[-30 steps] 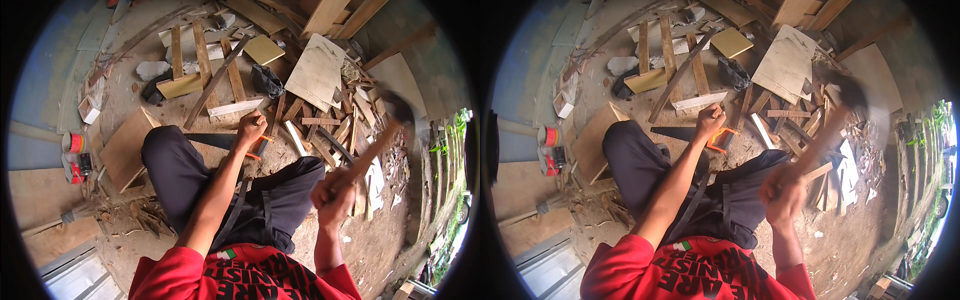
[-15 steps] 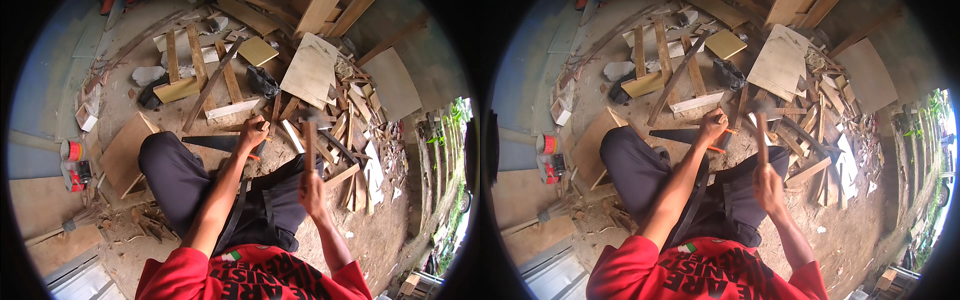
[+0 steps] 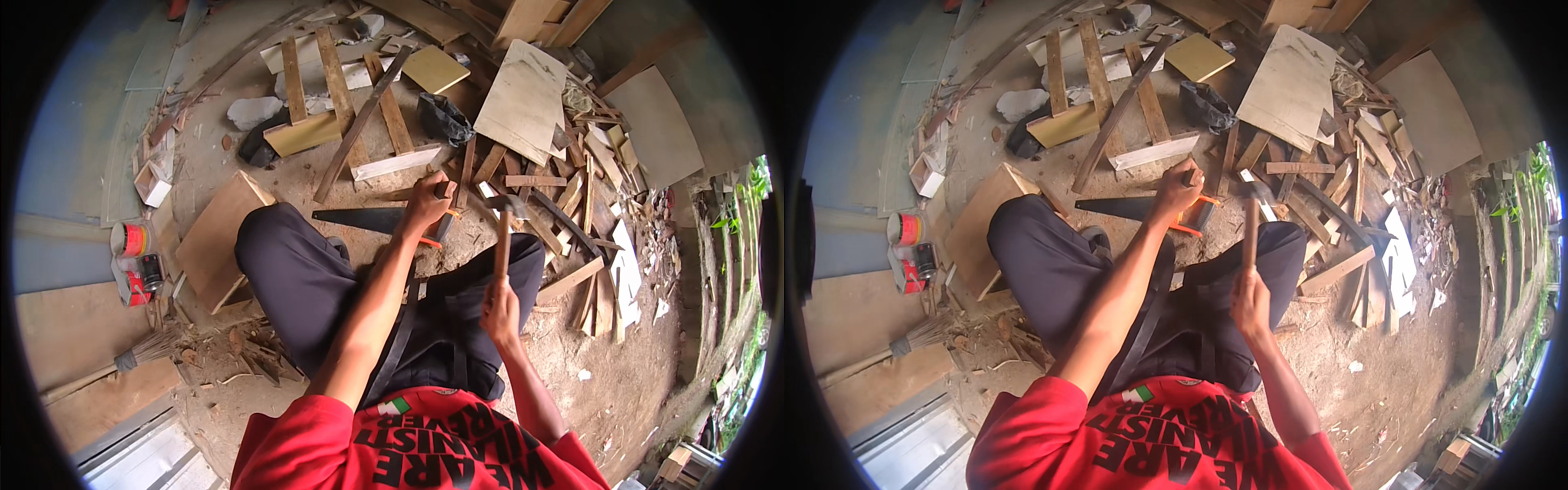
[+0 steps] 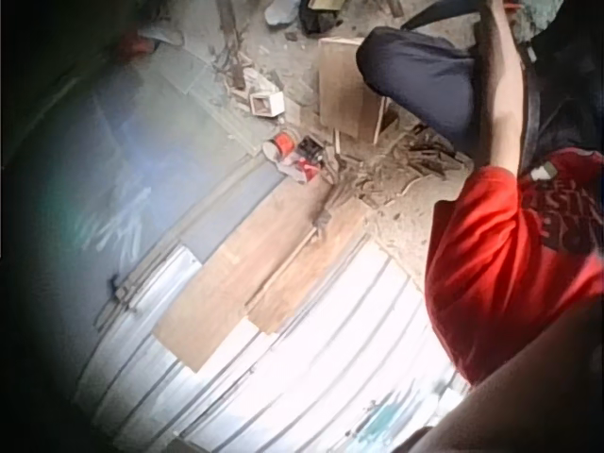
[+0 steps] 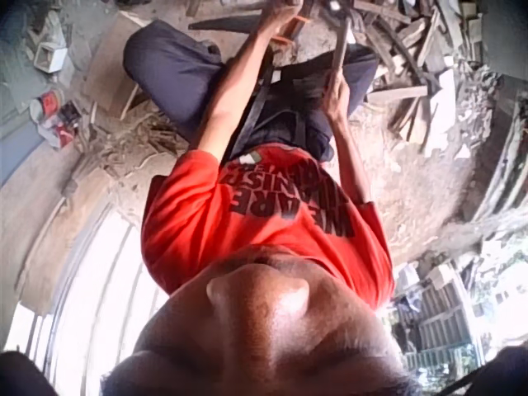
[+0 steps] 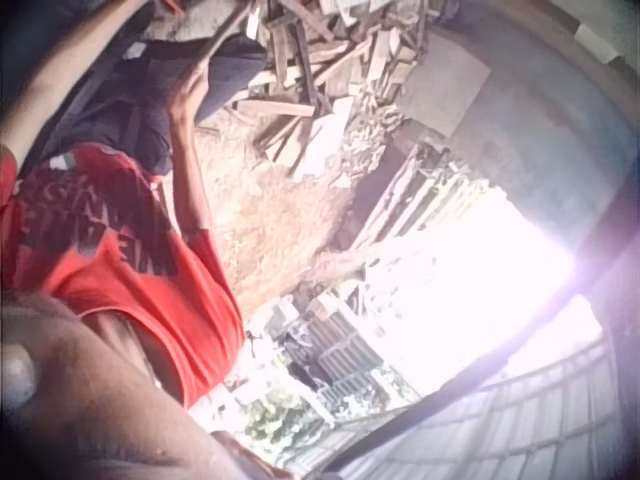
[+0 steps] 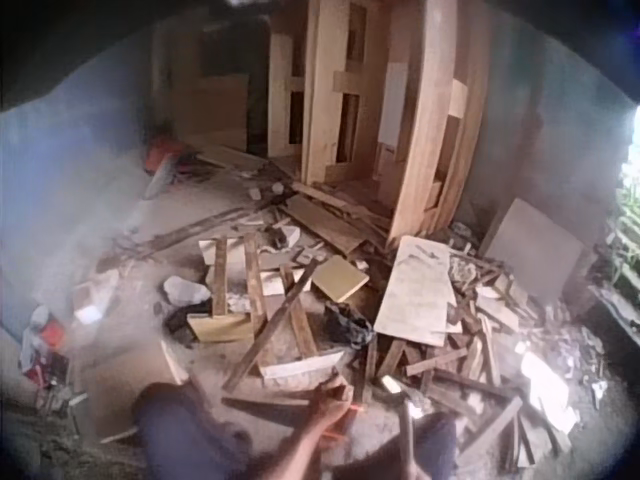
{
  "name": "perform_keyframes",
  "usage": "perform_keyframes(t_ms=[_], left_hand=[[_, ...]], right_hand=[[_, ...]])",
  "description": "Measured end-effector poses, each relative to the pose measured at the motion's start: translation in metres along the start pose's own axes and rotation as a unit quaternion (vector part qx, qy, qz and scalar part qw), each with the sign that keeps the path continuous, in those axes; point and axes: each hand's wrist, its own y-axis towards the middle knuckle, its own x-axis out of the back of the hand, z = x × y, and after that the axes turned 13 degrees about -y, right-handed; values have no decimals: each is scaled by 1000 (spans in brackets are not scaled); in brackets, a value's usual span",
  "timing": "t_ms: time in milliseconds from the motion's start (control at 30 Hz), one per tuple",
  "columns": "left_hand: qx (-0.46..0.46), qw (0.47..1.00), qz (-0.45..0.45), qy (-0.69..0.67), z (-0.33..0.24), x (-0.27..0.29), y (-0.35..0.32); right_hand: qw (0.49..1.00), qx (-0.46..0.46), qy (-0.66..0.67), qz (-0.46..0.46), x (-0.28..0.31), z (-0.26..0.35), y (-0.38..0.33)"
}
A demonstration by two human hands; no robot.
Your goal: The person sits on the floor and uses a hand saw to cut a piece of wood. They then use a hammer to drive nails into the wood pieces to assemble a small wooden frame.
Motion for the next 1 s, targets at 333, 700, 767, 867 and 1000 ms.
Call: perform_keyframes(t_ms=[333, 700, 767, 867, 1000], left_hand=[[-157, 985, -54, -43, -34, 22, 28], [-41, 984, -128, -114, -16, 31, 15], [-51, 984, -131, -110, -11, 31, 15], [-56, 981, -153, -101, -22, 32, 17], [-74, 984, -135, -89, -49, 24, 23]], right_hand=[[935, 339, -28, -97, 0, 98, -16], [985, 134, -70, 83, -35, 58, 8], [985, 141, -50, 82, -33, 80, 0], [956, 288, -38, 33, -20, 138, -27], [920, 383, 58, -54, -11, 178, -57]])
